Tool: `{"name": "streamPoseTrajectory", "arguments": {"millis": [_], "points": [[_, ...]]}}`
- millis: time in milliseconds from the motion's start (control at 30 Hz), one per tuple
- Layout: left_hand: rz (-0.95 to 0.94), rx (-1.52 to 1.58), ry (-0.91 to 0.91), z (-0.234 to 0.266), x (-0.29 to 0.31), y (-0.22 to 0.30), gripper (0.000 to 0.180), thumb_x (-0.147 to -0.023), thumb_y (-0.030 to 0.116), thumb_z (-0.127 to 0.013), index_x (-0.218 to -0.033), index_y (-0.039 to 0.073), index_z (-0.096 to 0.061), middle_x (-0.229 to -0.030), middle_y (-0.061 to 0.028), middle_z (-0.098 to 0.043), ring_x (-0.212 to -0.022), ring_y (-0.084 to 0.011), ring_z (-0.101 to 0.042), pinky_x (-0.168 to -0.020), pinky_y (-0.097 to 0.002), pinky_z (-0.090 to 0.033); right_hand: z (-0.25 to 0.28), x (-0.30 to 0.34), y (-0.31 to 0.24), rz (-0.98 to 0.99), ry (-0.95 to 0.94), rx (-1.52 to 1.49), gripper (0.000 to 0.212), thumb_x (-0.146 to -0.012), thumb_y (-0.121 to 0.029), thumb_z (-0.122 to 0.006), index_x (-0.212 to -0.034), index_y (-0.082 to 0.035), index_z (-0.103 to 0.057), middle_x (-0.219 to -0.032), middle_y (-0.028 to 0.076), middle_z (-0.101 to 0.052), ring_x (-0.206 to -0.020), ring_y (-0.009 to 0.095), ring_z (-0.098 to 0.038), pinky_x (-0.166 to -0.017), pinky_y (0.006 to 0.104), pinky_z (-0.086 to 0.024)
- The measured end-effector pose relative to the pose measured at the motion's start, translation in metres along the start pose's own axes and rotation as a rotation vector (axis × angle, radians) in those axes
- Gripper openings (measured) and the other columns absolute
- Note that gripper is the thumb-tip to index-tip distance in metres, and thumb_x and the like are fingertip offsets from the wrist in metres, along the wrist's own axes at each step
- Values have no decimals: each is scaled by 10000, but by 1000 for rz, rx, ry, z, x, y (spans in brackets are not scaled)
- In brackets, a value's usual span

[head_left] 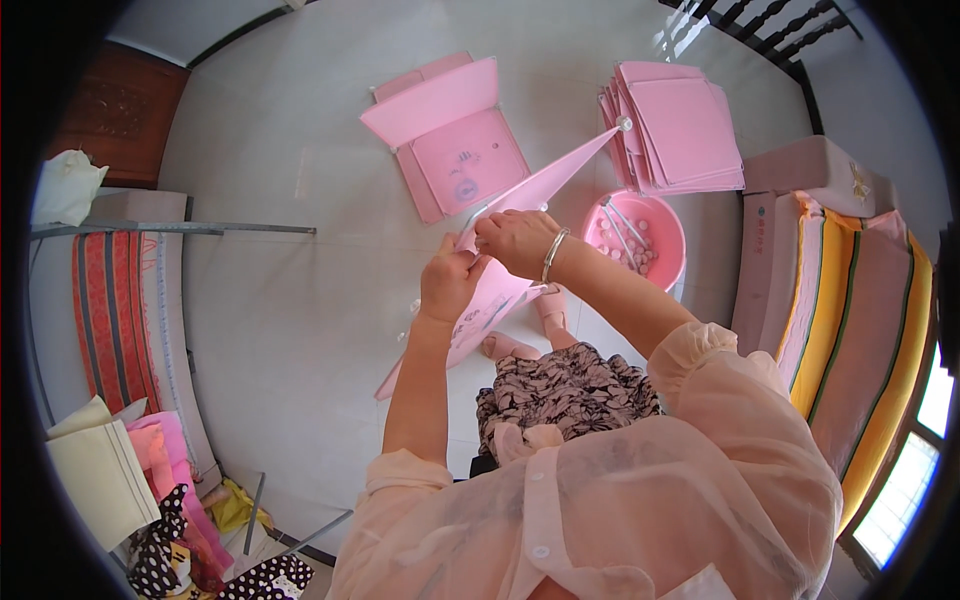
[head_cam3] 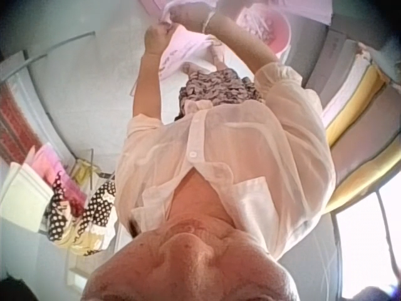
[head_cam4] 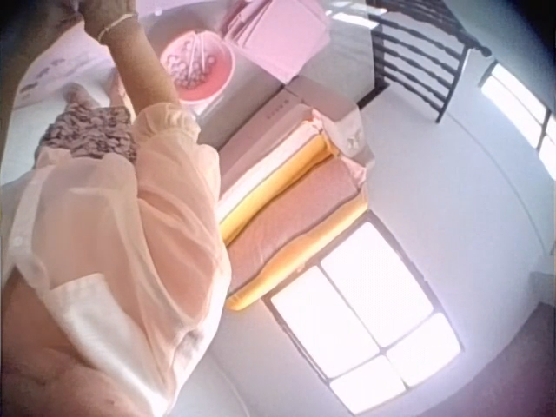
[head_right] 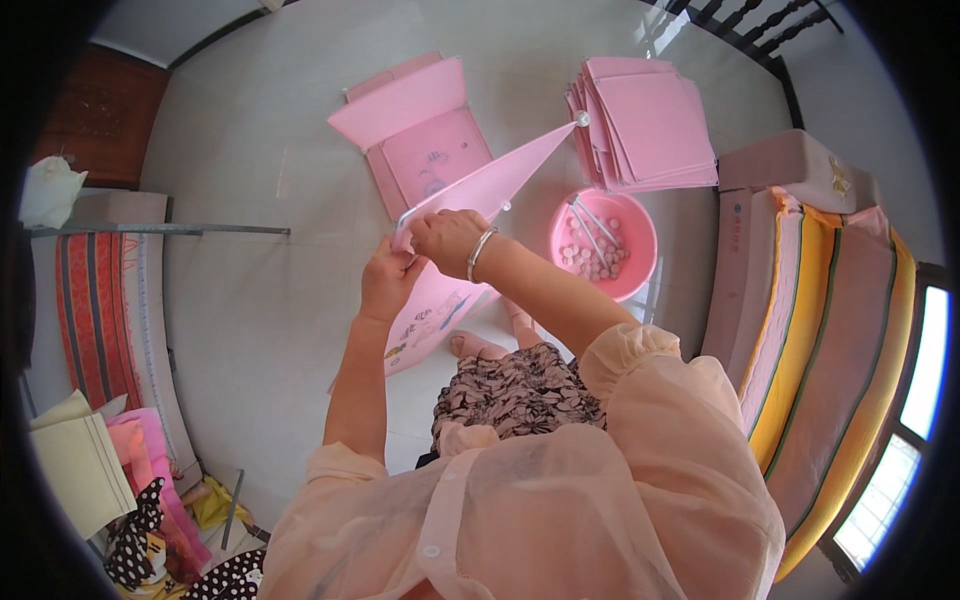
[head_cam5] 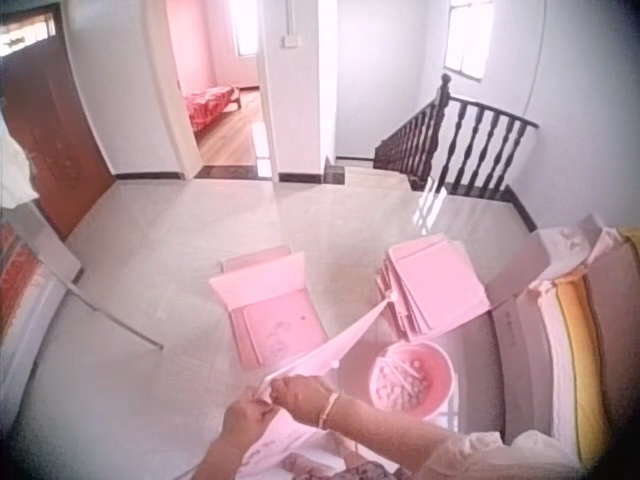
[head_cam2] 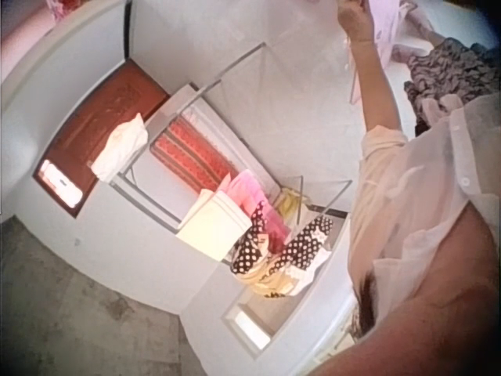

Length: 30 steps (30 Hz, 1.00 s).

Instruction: The person takes apart a pink plastic modular organizer by pulling the panels out of their white connectors, stacks the panels on the floor, and places the connectors into a pink bucket.

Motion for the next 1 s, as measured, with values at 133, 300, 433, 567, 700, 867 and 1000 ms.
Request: {"name": "streamPoseTrajectory", "arguments": {"millis": [133,300,433,567,700,867,1000], "points": [[44,-18,-69,-1,3,2,172,-650,160,-626,-608,7,-559,-756,-114,-507,-609,-264,-514,-543,-328,-421,7,6,1,-12,62,-160,194,-759,-229,-460,-840,-57,-494,-814,98,-559,-791,250,-544,-663,348,-428],[27,-1,-49,-6,-2,10,186,-656,174,-628,-605,9,-558,-750,-111,-503,-603,-263,-511,-533,-324,-420,-5,-2,30,-224,-253,-779,304,-805,-285,-414,-907,-16,-515,-744,89,-557,-679,165,-541,-585,304,-421],[-18,7,0,-9,-4,13,183,-675,193,-599,-607,26,-568,-721,-105,-485,-558,-277,-501,-493,-358,-404,-4,-2,30,-155,-77,-641,282,-792,-275,-445,-902,-24,-512,-709,69,-547,-633,149,-529,-536,293,-421],[-14,-11,0,-12,-3,13,169,-665,178,-601,-598,29,-561,-729,-97,-489,-550,-276,-501,-484,-357,-408,16,22,6,106,274,-40,187,-716,-219,-530,-805,-62,-482,-659,41,-522,-682,218,-541,-553,324,-438],[18,-35,-50,-18,-4,19,153,-642,149,-625,-601,17,-559,-736,-108,-505,-590,-263,-511,-513,-334,-418,25,32,2,269,394,44,180,-719,-218,-525,-808,-65,-495,-693,53,-545,-656,219,-545,-538,318,-438],[-23,-35,-86,-17,-11,23,190,-650,187,-627,-601,19,-555,-720,-96,-497,-579,-260,-508,-508,-338,-415,6,19,43,-295,22,-638,282,-781,-264,-447,-852,-5,-533,-731,76,-570,-662,201,-543,-579,308,-431],[-25,-24,-99,-17,-16,27,192,-650,196,-624,-603,23,-557,-718,-94,-495,-579,-260,-509,-507,-339,-416,-3,22,51,-384,-88,-929,320,-787,-286,-454,-932,-12,-533,-709,66,-559,-655,125,-515,-580,271,-417]]}}
Point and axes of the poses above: each hand's wrist, its own x-axis away from the middle knuckle, its own z-axis out of the back of the hand, y = z × x, the point moved 6 cm from there along -x, towards the middle knuckle
